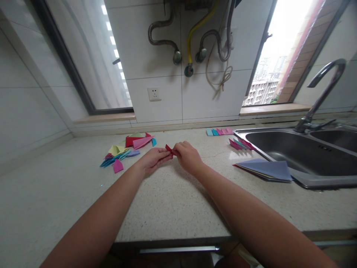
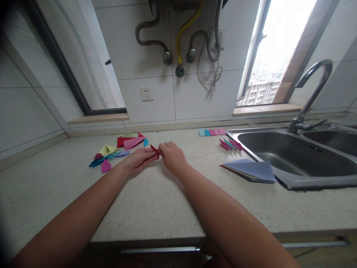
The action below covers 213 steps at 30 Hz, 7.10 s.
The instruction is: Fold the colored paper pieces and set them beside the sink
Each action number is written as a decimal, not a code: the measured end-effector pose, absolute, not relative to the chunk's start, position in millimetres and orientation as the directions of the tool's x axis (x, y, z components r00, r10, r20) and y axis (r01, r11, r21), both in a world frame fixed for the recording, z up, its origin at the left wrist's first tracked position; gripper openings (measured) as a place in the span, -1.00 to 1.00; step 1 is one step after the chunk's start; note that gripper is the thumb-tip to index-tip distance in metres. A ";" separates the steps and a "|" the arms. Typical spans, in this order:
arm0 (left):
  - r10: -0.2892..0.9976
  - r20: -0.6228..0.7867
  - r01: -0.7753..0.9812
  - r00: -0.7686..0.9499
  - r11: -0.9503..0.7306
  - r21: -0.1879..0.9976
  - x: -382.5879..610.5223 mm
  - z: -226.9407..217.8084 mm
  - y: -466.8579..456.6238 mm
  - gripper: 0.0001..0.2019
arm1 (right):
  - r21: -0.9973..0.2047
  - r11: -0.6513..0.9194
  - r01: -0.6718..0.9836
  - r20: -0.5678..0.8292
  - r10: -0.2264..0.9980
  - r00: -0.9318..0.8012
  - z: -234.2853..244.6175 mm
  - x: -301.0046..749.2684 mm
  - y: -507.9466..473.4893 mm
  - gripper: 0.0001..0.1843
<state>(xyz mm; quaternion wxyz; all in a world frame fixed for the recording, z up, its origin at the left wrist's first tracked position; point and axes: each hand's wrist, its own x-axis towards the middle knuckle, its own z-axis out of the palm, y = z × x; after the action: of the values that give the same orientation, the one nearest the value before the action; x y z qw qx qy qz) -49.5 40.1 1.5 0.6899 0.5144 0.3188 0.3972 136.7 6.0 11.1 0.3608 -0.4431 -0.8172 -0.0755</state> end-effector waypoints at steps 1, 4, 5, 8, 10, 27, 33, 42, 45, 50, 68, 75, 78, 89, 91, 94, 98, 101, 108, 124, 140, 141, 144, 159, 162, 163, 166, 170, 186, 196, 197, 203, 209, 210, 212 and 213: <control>0.874 -0.032 -0.213 0.486 0.154 0.965 -49.9 0.8 40.4 -0.88 | -0.194 0.602 0.775 0.660 0.664 -0.351 11.2 137.0 5.8 -0.86; 0.858 -0.022 -0.193 0.513 0.141 0.971 -50.9 -0.1 40.3 -0.86 | -0.181 0.618 0.765 0.667 0.649 -0.366 11.8 137.5 4.8 -0.88; 0.851 -0.021 -0.185 0.525 0.138 0.973 -51.2 0.1 39.9 -0.85 | -0.176 0.622 0.763 0.667 0.646 -0.372 12.0 137.3 4.2 -0.88; 0.833 -0.026 -0.156 0.552 0.134 0.979 -51.9 2.1 38.4 -0.85 | -0.169 0.630 0.758 0.657 0.646 -0.390 12.7 136.3 2.7 -0.87; 0.826 -0.033 -0.136 0.562 0.132 0.982 -51.8 3.9 37.4 -0.84 | -0.176 0.633 0.754 0.648 0.651 -0.395 13.3 135.9 2.0 -0.86; 0.929 0.146 -0.085 0.339 -0.124 0.989 -52.1 14.7 33.2 -0.72 | -0.627 0.571 0.530 0.597 0.789 -0.143 9.5 129.4 7.7 -0.85; 0.922 0.147 -0.067 0.358 -0.132 0.989 -51.3 17.3 31.2 -0.67 | -0.664 0.558 0.497 0.586 0.802 -0.117 15.7 129.6 4.5 -0.85; 0.922 0.155 -0.023 0.355 -0.157 0.987 -54.8 15.8 31.9 -0.63 | -0.748 0.504 0.433 0.510 0.853 -0.112 13.7 131.3 9.1 -0.84; 0.906 0.161 0.025 0.391 -0.185 0.982 -55.0 15.4 32.0 -0.67 | -0.751 0.503 0.428 0.495 0.858 -0.140 13.4 131.4 8.5 -0.83; 0.883 0.191 0.061 0.428 -0.239 0.969 -53.0 16.7 31.8 -0.73 | -0.729 0.521 0.444 0.495 0.849 -0.185 14.9 132.1 6.8 -0.84; 0.919 0.207 -0.138 0.335 -0.170 0.976 -50.3 12.6 33.6 -0.67 | -0.515 0.591 0.621 0.635 0.750 -0.187 15.3 135.6 3.3 -0.88; 0.908 0.220 -0.222 0.355 -0.147 0.964 -45.2 14.1 27.5 -0.67 | -0.518 0.609 0.600 0.650 0.736 -0.186 14.5 132.7 1.2 -0.89; 0.906 0.229 -0.216 0.356 -0.159 0.963 -43.7 14.4 26.3 -0.70 | -0.484 0.632 0.605 0.663 0.716 -0.217 16.6 130.3 -3.1 -0.89; 0.919 0.284 -0.245 0.272 -0.220 0.944 -37.6 10.0 30.5 -0.66 | -0.571 0.597 0.564 0.650 0.748 -0.134 12.8 125.4 -2.3 -0.85; 0.923 0.299 -0.249 0.241 -0.238 0.939 -35.6 8.9 31.5 -0.65 | -0.612 0.577 0.540 0.633 0.768 -0.104 11.2 124.8 0.6 -0.83; 0.926 0.314 -0.255 0.208 -0.259 0.932 -34.1 7.5 33.1 -0.63 | -0.678 0.540 0.499 0.591 0.804 -0.067 9.7 123.8 3.4 -0.82; 0.932 0.306 -0.260 0.193 -0.252 0.932 -34.7 6.6 34.1 -0.58 | -0.754 0.499 0.427 0.536 0.843 -0.038 9.4 122.1 4.7 -0.80; 0.932 0.283 -0.274 0.225 -0.218 0.937 -36.3 7.6 33.6 -0.47 | -0.794 0.478 0.377 0.509 0.861 -0.019 10.1 121.3 4.8 -0.79; 0.906 0.292 -0.292 0.306 -0.203 0.935 -37.7 11.3 32.0 -0.40 | -0.815 0.455 0.358 0.483 0.876 -0.013 12.9 122.5 2.6 -0.79; 0.931 0.276 -0.284 0.239 -0.204 0.937 -36.3 14.5 27.7 -0.24 | -0.755 0.508 0.415 0.568 0.823 0.026 12.3 125.0 3.6 -0.81; 0.928 0.242 -0.362 0.284 -0.130 0.923 -37.4 23.8 23.3 -0.49 | -0.700 0.529 0.480 0.569 0.819 -0.072 13.6 126.1 -1.0 -0.78; 0.933 0.236 -0.369 0.272 -0.125 0.921 -38.5 24.0 23.8 -0.50 | -0.698 0.527 0.486 0.560 0.824 -0.088 13.2 126.5 -1.3 -0.78; 0.946 0.225 -0.403 0.236 -0.115 0.908 -42.3 23.5 26.3 -0.54 | -0.701 0.526 0.481 0.531 0.836 -0.140 12.1 128.0 -1.8 -0.80; 0.941 0.265 -0.463 0.208 -0.144 0.874 -48.8 21.9 31.4 -0.69 | -0.619 0.572 0.538 0.616 0.778 -0.119 19.1 128.9 -5.2 -0.90; 0.941 0.283 -0.472 0.184 -0.168 0.866 -51.5 22.2 33.6 -0.70 | -0.624 0.566 0.539 0.607 0.785 -0.122 20.5 129.1 -5.2 -0.90; 0.942 0.290 -0.481 0.169 -0.178 0.859 -52.9 22.6 34.5 -0.70 | -0.623 0.563 0.543 0.605 0.787 -0.121 20.8 129.5 -4.9 -0.89; 0.944 0.306 -0.507 0.123 -0.206 0.837 -58.0 23.7 36.7 -0.71 | -0.614 0.561 0.555 0.605 0.787 -0.125 20.6 131.0 -3.7 -0.91; 0.946 0.291 -0.495 0.145 -0.185 0.849 -60.8 23.1 36.4 -0.70 | -0.606 0.561 0.564 0.604 0.786 -0.132 19.9 132.9 -3.0 -0.86; 0.948 0.251 -0.431 0.193 -0.148 0.890 -56.7 14.3 39.0 -0.73 | -0.212 0.495 0.842 0.617 0.736 -0.278 24.6 136.0 -6.8 -0.89; 0.957 0.239 -0.416 0.163 -0.152 0.896 -54.8 14.9 38.9 -0.71 | -0.230 0.513 0.827 0.586 0.752 -0.303 24.9 135.8 -6.5 -0.89; 0.960 0.232 -0.415 0.157 -0.149 0.897 -54.6 15.0 38.7 -0.71 | -0.228 0.514 0.827 0.581 0.754 -0.308 25.2 135.9 -7.1 -0.88; 0.968 0.199 -0.377 0.154 -0.129 0.917 -54.1 12.2 40.1 -0.69 | -0.208 0.476 0.854 0.549 0.780 -0.301 28.8 140.0 -9.7 -0.83; 0.965 0.198 -0.128 0.172 -0.178 0.976 -59.3 0.7 47.6 -0.59 | -0.166 0.411 0.896 0.578 0.777 -0.250 34.6 151.5 -6.2 -0.83; 0.960 0.209 -0.050 0.186 -0.203 0.978 -60.4 -1.8 48.4 -0.58 | -0.149 0.401 0.904 0.593 0.768 -0.243 35.2 154.1 -5.2 -0.83; 0.945 0.221 0.106 0.241 -0.252 0.962 -62.3 -6.1 48.8 -0.60 | -0.105 0.381 0.918 0.627 0.743 -0.236 35.8 159.5 -2.8 -0.83; 0.934 0.222 0.177 0.278 -0.277 0.944 -63.0 -7.6 48.3 -0.62 | -0.080 0.372 0.925 0.644 0.727 -0.237 35.8 162.1 -1.5 -0.83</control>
<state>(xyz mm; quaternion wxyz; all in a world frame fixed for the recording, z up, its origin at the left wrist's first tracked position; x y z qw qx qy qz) -63.0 48.3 -7.6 0.4354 0.6704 0.4144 0.4350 162.1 -1.5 35.8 0.3059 -0.5368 -0.7696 -0.1616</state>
